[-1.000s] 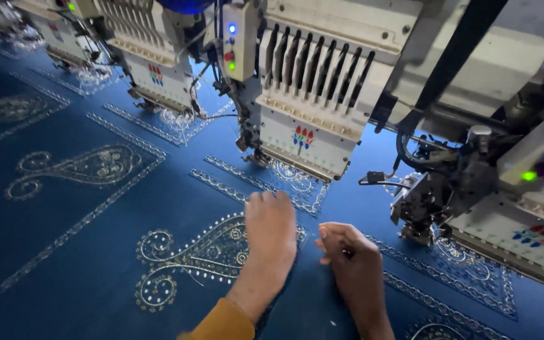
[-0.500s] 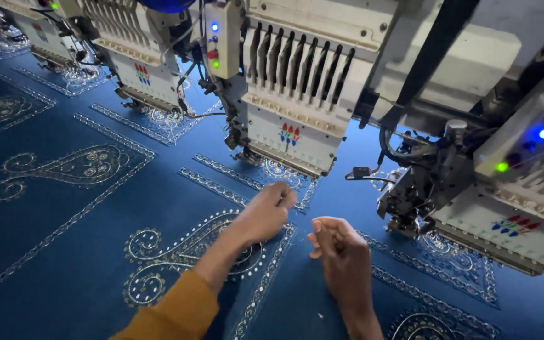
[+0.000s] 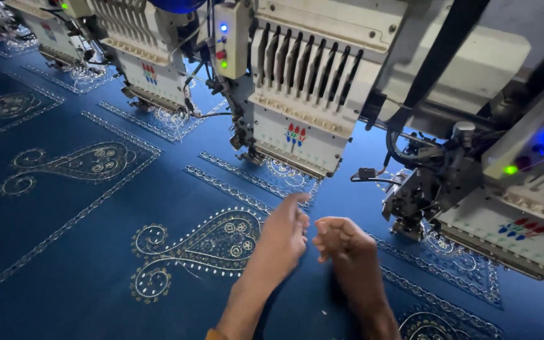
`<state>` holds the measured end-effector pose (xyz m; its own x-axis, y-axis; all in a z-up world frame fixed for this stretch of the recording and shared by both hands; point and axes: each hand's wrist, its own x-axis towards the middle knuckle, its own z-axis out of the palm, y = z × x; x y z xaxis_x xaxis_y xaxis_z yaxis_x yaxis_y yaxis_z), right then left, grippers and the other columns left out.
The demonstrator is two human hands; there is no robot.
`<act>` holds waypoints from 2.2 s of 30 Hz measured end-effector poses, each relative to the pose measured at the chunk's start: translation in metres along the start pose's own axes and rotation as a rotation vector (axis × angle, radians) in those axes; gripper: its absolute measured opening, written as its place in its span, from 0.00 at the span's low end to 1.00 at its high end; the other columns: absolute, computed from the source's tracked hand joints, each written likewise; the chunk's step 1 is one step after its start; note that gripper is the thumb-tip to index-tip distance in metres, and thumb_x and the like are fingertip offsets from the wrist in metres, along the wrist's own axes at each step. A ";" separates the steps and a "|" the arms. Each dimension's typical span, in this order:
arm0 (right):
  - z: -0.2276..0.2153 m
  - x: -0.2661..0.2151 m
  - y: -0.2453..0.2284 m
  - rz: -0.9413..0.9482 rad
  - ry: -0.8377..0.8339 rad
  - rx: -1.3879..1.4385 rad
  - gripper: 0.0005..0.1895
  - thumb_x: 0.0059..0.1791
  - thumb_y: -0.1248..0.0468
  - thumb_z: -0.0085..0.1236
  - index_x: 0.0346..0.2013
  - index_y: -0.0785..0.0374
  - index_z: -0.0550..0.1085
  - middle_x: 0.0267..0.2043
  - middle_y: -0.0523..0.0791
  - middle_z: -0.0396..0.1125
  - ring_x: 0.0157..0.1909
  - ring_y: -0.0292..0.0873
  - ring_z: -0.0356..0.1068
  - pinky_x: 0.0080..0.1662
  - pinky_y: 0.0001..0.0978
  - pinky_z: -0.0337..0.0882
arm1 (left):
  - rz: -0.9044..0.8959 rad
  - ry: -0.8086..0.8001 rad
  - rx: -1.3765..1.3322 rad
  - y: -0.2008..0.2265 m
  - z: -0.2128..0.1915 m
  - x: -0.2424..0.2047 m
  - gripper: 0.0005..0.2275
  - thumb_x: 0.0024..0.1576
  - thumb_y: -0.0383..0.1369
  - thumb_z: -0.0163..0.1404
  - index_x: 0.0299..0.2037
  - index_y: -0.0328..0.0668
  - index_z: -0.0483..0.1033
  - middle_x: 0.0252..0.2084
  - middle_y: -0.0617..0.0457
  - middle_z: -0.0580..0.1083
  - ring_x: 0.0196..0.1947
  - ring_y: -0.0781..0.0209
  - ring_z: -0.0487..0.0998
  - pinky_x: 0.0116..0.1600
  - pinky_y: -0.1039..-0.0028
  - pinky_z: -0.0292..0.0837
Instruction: Inspecting embroidered fabric patterns and re-threading a needle on a multi-head industrial embroidery machine.
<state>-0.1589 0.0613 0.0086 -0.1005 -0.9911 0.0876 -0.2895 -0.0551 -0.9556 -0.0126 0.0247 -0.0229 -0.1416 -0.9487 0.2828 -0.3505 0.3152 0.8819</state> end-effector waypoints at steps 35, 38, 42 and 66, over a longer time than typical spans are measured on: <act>0.018 0.005 -0.009 -0.101 -0.221 -0.257 0.11 0.48 0.58 0.60 0.39 0.55 0.87 0.39 0.38 0.82 0.41 0.35 0.72 0.44 0.31 0.71 | -0.797 0.018 0.057 0.078 -0.053 -0.049 0.13 0.54 0.34 0.44 0.22 0.52 0.82 0.27 0.58 0.81 0.36 0.60 0.80 0.51 0.73 0.71; 0.023 0.005 0.002 -0.176 -0.106 -0.406 0.09 0.48 0.57 0.61 0.38 0.49 0.86 0.37 0.36 0.80 0.36 0.36 0.70 0.41 0.32 0.69 | -0.857 -0.006 0.097 0.083 -0.065 -0.050 0.13 0.54 0.36 0.46 0.22 0.53 0.83 0.25 0.57 0.80 0.35 0.59 0.81 0.50 0.72 0.71; 0.030 0.008 0.004 -0.208 0.073 -0.430 0.10 0.49 0.57 0.58 0.38 0.51 0.85 0.40 0.38 0.81 0.40 0.38 0.77 0.45 0.32 0.72 | -0.932 0.002 0.179 0.092 -0.087 -0.051 0.16 0.59 0.40 0.45 0.25 0.54 0.86 0.35 0.58 0.84 0.43 0.58 0.81 0.53 0.69 0.71; 0.049 0.030 0.009 -0.108 -0.148 -0.418 0.06 0.55 0.67 0.37 0.39 0.57 0.65 0.26 0.46 0.68 0.23 0.46 0.66 0.27 0.42 0.69 | -0.459 0.274 -0.182 0.034 -0.040 -0.061 0.16 0.58 0.36 0.44 0.18 0.43 0.59 0.21 0.53 0.61 0.26 0.61 0.58 0.34 0.61 0.52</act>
<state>-0.1177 0.0251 -0.0109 0.0796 -0.9907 0.1099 -0.6535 -0.1352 -0.7448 0.0206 0.0923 0.0051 0.2415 -0.9672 -0.0788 -0.1510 -0.1177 0.9815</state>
